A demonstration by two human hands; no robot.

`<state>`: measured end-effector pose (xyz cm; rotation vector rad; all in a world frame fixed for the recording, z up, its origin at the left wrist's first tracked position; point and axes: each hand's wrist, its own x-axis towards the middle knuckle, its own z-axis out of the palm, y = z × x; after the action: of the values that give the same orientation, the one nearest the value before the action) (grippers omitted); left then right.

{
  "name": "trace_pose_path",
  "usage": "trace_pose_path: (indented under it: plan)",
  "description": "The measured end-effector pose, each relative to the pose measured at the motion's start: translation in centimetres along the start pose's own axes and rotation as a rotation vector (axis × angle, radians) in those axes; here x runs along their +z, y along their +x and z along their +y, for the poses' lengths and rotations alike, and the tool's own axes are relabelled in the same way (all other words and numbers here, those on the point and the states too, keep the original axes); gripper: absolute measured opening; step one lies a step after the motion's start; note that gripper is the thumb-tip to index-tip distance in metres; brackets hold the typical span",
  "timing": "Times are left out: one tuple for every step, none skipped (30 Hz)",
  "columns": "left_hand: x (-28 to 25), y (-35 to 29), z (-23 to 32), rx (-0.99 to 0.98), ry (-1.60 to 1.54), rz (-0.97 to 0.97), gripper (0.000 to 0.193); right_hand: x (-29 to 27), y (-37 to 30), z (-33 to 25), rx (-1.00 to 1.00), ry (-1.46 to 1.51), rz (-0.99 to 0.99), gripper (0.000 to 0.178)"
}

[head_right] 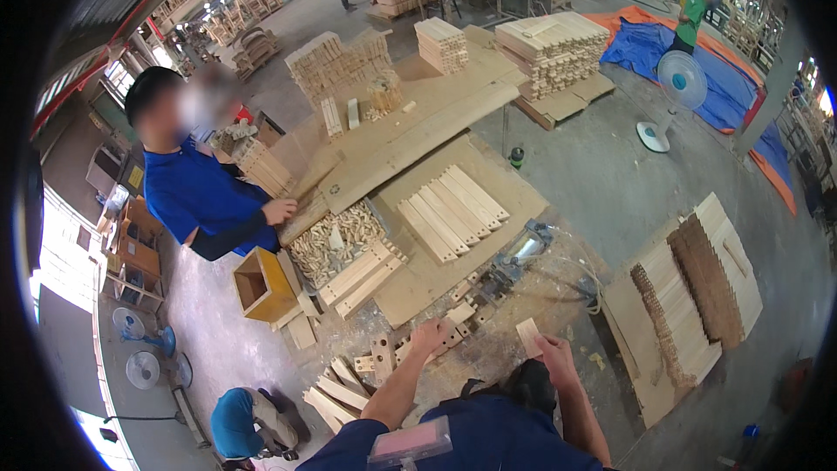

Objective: The person repeatedly picks up small wooden pieces with pre-drilled holes and assembles them by hand on a workbench. They align and press the pieces together, then place the assembled units into a stack. The process is continuous and repetitive throughout the clip.

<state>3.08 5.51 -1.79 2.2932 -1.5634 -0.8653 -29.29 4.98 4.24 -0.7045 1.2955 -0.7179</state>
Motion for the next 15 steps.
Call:
trace_pose_path:
  plan:
    - [0.2, -0.5, -0.2, 0.014, 0.073, 0.119, 0.042, 0.6, 0.0, 0.1, 0.002, 0.004, 0.000, 0.030]
    - [1.0, -0.7, 0.3, 0.044, 0.128, 0.231, 0.041, 0.3, 0.4, 0.2, -0.006, -0.001, 0.020, 0.031]
    - [1.8, -0.9, 0.9, 0.070, 0.182, 0.346, 0.041, 0.0, 0.8, 0.2, -0.013, -0.008, 0.038, 0.032]
    - [2.1, -1.1, 0.8, 0.053, 0.178, 0.366, 0.041, 0.3, 1.0, 0.3, -0.006, 0.001, 0.031, 0.032]
    - [2.4, -1.0, 0.8, 0.034, 0.175, 0.386, 0.041, 0.6, 1.4, 0.3, 0.002, 0.010, 0.024, 0.032]
    - [2.6, -0.8, 0.6, 0.015, 0.170, 0.406, 0.041, 0.9, 2.0, 0.3, 0.010, 0.017, 0.016, 0.032]
    - [2.7, -0.6, 0.8, 0.037, 0.150, 0.377, 0.041, 1.0, 2.3, 0.3, 0.025, -0.002, 0.019, 0.032]
    - [2.7, -0.3, 0.7, 0.058, 0.135, 0.360, 0.041, 1.2, 2.9, 0.2, 0.033, -0.019, 0.011, 0.032]
    - [2.8, -0.5, 0.2, 0.064, 0.124, 0.334, 0.042, 1.6, 3.1, 0.4, 0.058, -0.036, -0.003, 0.032]
    - [3.0, 0.1, -0.1, 0.066, 0.129, 0.345, 0.042, 2.1, 4.0, 0.3, 0.061, -0.032, 0.000, 0.033]
    - [3.3, 0.3, -0.5, 0.063, 0.135, 0.339, 0.043, 2.7, 4.8, 0.3, 0.081, -0.029, 0.009, 0.035]
    - [3.9, 0.4, -0.9, 0.049, 0.140, 0.320, 0.043, 2.8, 5.7, 0.3, 0.075, -0.083, 0.007, 0.036]
    - [4.4, 1.0, -1.5, 0.029, 0.146, 0.302, 0.043, 2.9, 6.8, 0.1, 0.072, -0.140, -0.004, 0.037]
    - [4.9, 0.9, -2.2, 0.013, 0.131, 0.294, 0.042, 3.3, 7.3, -0.2, 0.085, -0.115, -0.017, 0.037]
    - [5.4, 1.0, -2.6, 0.006, 0.112, 0.286, 0.041, 3.7, 7.9, -0.5, 0.091, -0.087, -0.019, 0.037]
